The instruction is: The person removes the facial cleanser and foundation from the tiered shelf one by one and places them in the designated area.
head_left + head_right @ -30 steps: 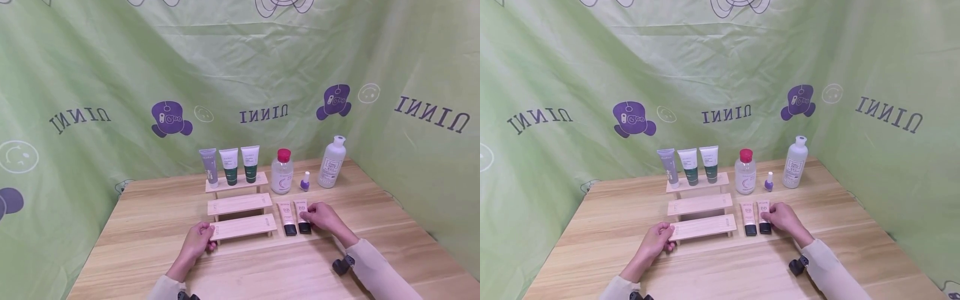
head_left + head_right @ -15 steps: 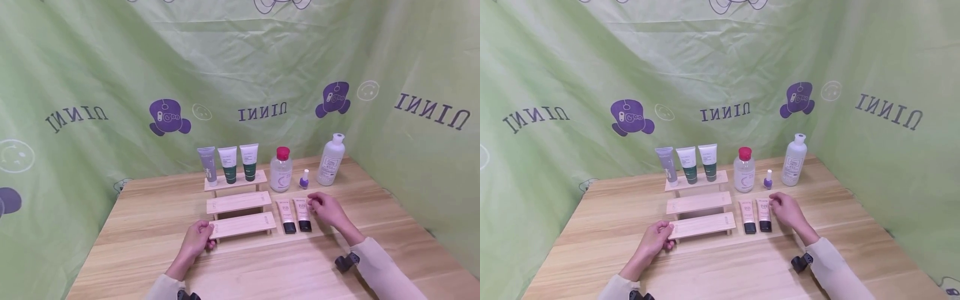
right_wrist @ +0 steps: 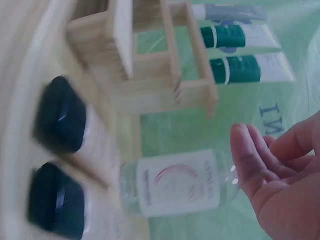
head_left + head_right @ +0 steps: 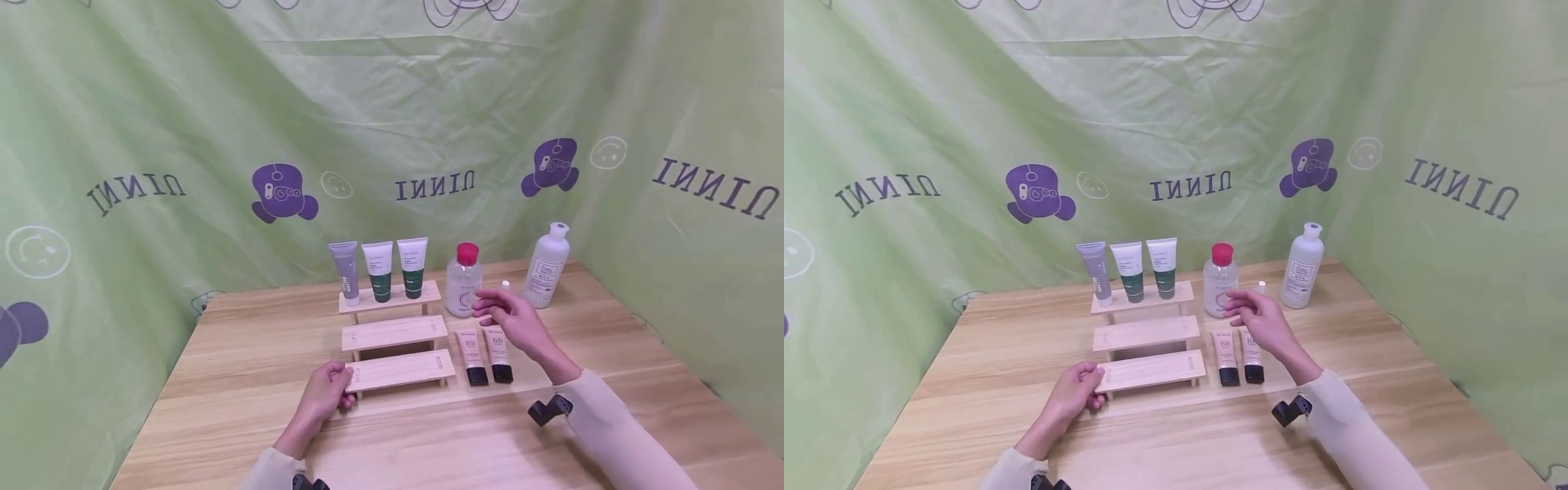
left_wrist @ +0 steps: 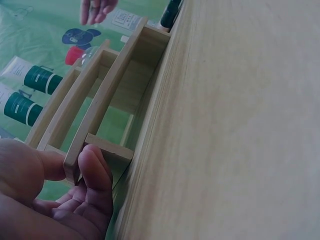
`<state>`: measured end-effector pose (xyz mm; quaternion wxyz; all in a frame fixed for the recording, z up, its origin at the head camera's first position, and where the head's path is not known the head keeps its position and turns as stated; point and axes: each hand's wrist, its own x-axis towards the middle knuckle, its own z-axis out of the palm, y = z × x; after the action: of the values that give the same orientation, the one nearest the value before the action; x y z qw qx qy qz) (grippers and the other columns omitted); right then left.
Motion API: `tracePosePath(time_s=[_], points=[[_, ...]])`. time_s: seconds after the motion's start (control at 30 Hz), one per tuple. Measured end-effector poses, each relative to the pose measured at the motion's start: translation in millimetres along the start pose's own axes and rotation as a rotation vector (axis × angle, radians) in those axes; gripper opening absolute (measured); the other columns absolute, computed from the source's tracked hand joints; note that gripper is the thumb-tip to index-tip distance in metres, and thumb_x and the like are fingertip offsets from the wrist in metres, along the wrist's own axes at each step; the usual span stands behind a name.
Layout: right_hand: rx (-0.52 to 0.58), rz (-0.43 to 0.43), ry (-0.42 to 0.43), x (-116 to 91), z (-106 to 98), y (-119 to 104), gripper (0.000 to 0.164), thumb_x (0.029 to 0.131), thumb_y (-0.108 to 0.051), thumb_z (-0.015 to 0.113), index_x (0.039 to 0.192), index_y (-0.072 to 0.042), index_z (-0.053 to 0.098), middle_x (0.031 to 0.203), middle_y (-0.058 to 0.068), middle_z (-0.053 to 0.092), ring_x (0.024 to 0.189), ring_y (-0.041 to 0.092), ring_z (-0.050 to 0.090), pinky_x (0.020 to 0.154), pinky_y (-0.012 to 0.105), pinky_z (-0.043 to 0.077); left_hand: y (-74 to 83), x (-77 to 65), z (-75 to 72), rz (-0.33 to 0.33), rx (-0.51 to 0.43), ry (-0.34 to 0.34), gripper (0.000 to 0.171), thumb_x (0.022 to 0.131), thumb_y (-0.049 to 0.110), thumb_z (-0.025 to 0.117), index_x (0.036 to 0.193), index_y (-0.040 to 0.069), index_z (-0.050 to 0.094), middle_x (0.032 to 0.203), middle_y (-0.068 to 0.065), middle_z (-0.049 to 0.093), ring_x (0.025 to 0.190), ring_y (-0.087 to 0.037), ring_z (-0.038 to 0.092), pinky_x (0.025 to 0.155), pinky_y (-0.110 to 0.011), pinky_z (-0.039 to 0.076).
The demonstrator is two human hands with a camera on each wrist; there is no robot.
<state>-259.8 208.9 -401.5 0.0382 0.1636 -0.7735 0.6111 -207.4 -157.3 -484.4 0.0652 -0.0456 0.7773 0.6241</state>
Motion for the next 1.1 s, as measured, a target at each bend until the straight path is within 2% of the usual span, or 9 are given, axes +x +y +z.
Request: tracePosePath(time_s=[0.23,0.37,0.57,0.67,0.77,0.87,1.0,1.1], points=[[0.038,-0.044,-0.025,18,9,-14,0.039,0.094,0.012,0.044,0.133,0.014,0.046,0.114,0.033,0.060,0.101,0.035,0.065,0.085,0.045,0.057,-3.9,1.4,-0.8,0.000,0.019,-0.011,0.033,0.099,0.017,0.055,0.119,-0.008,0.053,0.074,-0.009,0.065,0.053,-0.014,0.060,0.051,-0.026,0.053],[0.077,-0.054,-0.025,29,15,-18,0.042,0.093,0.013,0.044,0.136,0.012,0.044,0.117,0.033,0.059,0.103,0.035,0.065,0.085,0.042,0.057,-4.9,0.8,-1.2,0.000,0.016,-0.012,0.032,0.099,0.016,0.054,0.119,-0.009,0.052,0.074,-0.008,0.064,0.053,-0.014,0.060,0.051,-0.026,0.054],[-0.042,-0.099,-0.020,50,25,-23,0.044,0.091,0.009,0.055,0.135,0.007,0.047,0.125,0.028,0.059,0.114,0.039,0.061,0.092,0.034,0.055,-3.5,1.0,-2.0,0.004,0.016,-0.007,0.030,0.099,0.017,0.055,0.117,-0.008,0.053,0.072,-0.008,0.064,0.052,-0.014,0.060,0.050,-0.026,0.053],[-0.091,-0.102,-0.030,61,31,-24,0.047,0.091,0.002,0.063,0.135,0.005,0.048,0.128,0.027,0.058,0.119,0.038,0.058,0.100,0.037,0.050,-3.0,0.7,-2.2,0.008,0.015,-0.005,0.029,0.099,0.017,0.055,0.115,-0.008,0.054,0.071,-0.007,0.064,0.052,-0.014,0.060,0.050,-0.026,0.053],[-0.087,-0.103,-0.044,70,41,-27,0.052,0.090,-0.003,0.068,0.136,0.006,0.046,0.131,0.029,0.055,0.122,0.040,0.055,0.104,0.044,0.046,-2.3,0.4,-2.6,0.008,0.009,-0.010,0.029,0.099,0.017,0.056,0.114,-0.007,0.055,0.071,-0.007,0.064,0.052,-0.014,0.060,0.050,-0.026,0.053],[-0.096,-0.117,-0.060,70,52,-40,0.055,0.089,-0.005,0.069,0.136,0.010,0.044,0.131,0.031,0.054,0.123,0.043,0.053,0.105,0.049,0.044,-1.9,0.9,-3.2,0.004,0.008,-0.010,0.028,0.099,0.018,0.056,0.113,-0.006,0.056,0.071,-0.007,0.065,0.052,-0.014,0.060,0.050,-0.026,0.053],[-0.127,-0.112,-0.064,69,67,-56,0.055,0.090,-0.004,0.068,0.136,0.012,0.043,0.130,0.031,0.054,0.121,0.043,0.054,0.103,0.049,0.046,-1.5,1.4,-3.8,0.006,0.015,-0.005,0.027,0.099,0.018,0.055,0.113,-0.006,0.056,0.071,-0.007,0.065,0.052,-0.014,0.059,0.050,-0.026,0.053],[-0.115,-0.085,-0.057,75,74,-49,0.054,0.090,-0.005,0.068,0.136,0.010,0.044,0.129,0.030,0.055,0.120,0.043,0.055,0.102,0.049,0.046,-1.7,1.0,-3.8,0.009,0.018,-0.002,0.028,0.099,0.017,0.055,0.113,-0.006,0.056,0.071,-0.008,0.065,0.052,-0.014,0.059,0.049,-0.026,0.053]])
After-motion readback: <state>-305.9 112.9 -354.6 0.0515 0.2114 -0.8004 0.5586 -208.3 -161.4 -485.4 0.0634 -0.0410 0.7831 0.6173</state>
